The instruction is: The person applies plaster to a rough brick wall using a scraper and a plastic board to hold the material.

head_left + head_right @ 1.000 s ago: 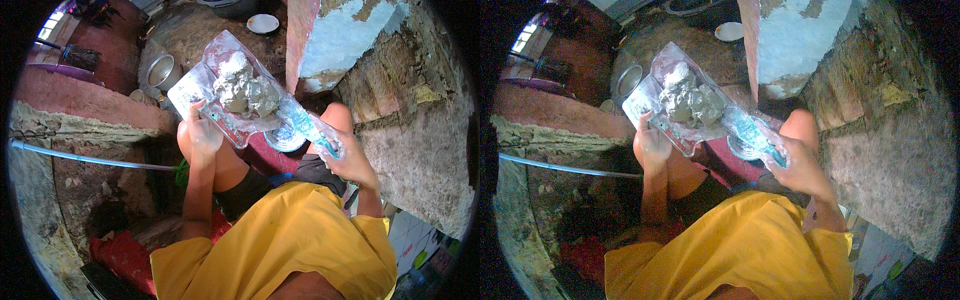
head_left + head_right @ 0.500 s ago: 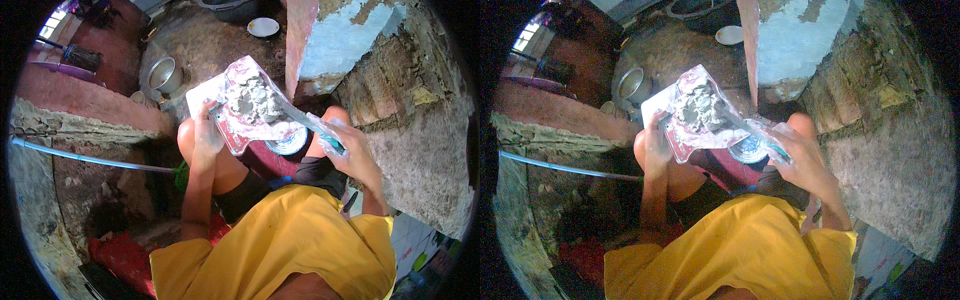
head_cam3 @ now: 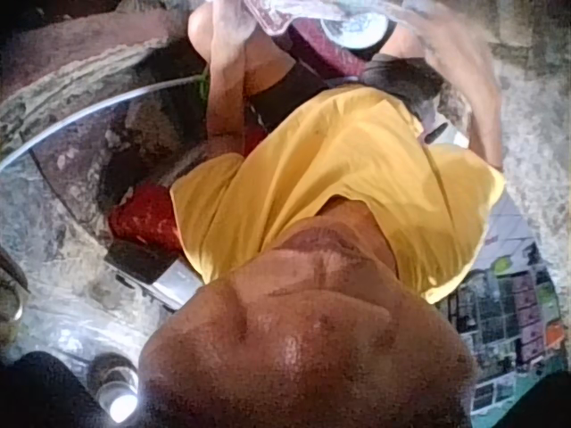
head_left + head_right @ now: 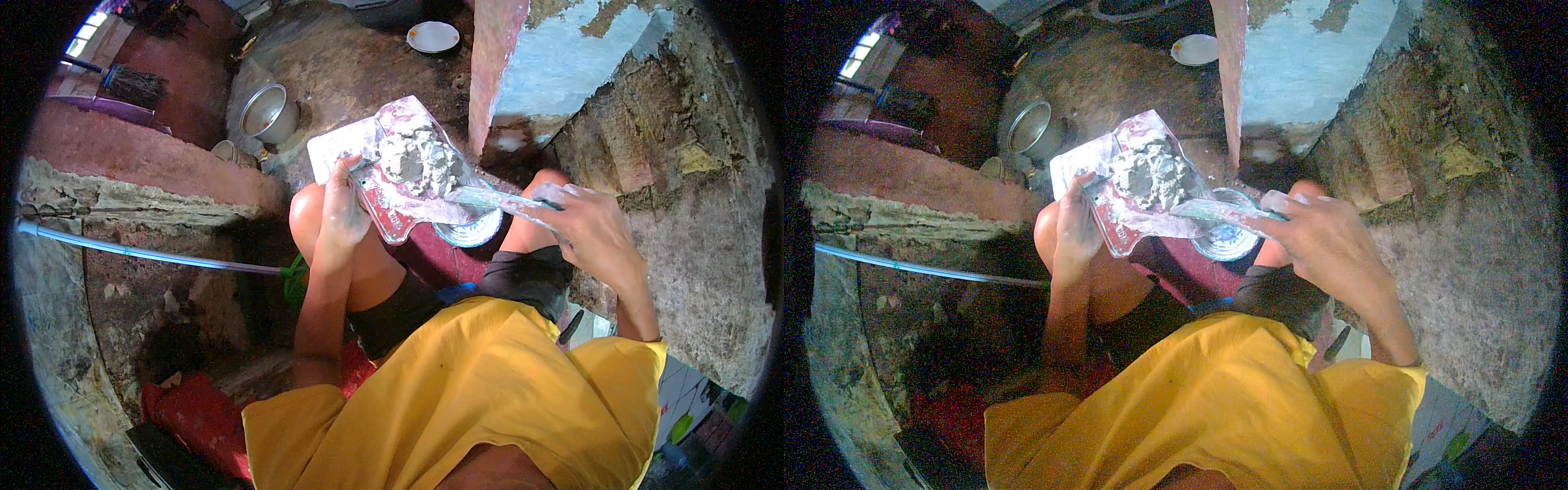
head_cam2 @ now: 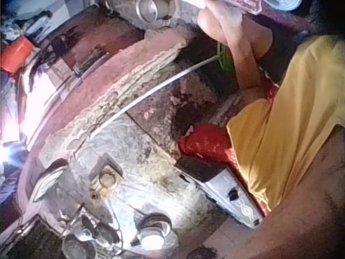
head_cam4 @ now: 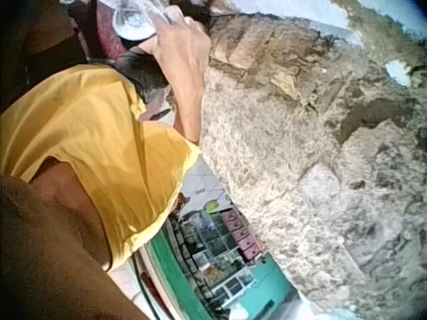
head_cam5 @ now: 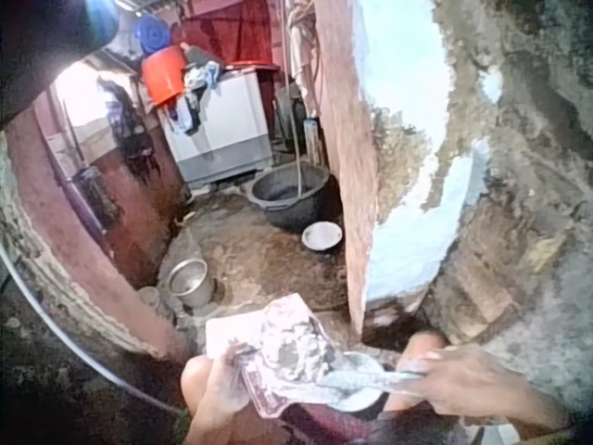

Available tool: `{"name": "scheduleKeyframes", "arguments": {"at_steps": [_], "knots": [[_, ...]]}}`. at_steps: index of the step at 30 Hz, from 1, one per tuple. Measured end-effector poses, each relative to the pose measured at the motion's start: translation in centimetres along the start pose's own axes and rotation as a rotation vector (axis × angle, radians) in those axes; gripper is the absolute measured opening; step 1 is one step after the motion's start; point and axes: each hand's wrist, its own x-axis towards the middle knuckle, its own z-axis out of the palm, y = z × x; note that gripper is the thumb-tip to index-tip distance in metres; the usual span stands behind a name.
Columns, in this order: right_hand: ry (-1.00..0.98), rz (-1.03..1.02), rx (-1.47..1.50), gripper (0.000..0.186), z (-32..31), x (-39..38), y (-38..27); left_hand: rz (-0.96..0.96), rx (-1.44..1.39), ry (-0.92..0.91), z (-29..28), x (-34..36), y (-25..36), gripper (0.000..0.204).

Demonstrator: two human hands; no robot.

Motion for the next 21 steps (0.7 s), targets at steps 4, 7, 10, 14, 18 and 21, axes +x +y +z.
{"name": "scheduleKeyframes", "arguments": {"at_steps": [4,7,10,14,18,21], "knots": [[-0.082,-0.074,-0.197,0.044,-0.8,1.0,-1.0,-0.040,0.054,0.026,0.8,-0.2,0.1,0.031],[-0.104,-0.094,-0.239,0.045,-0.3,2.0,-1.3,-0.072,0.018,-0.069,-0.3,0.3,0.3,0.031],[-0.131,-0.060,-0.232,0.039,-0.5,2.7,-1.9,0.038,0.113,0.079,1.0,-0.1,-0.3,0.030],[-0.156,-0.091,-0.209,0.041,-1.8,2.3,1.1,0.051,0.070,0.054,0.1,-0.1,0.0,0.029],[0.066,-0.062,0.370,0.042,-1.5,1.0,5.6,0.023,-0.027,0.047,-0.6,-0.4,0.4,0.029],[-0.092,0.341,1.207,0.039,1.1,-1.6,7.0,0.004,-0.033,-0.003,0.3,-0.4,0.6,0.035]]}}
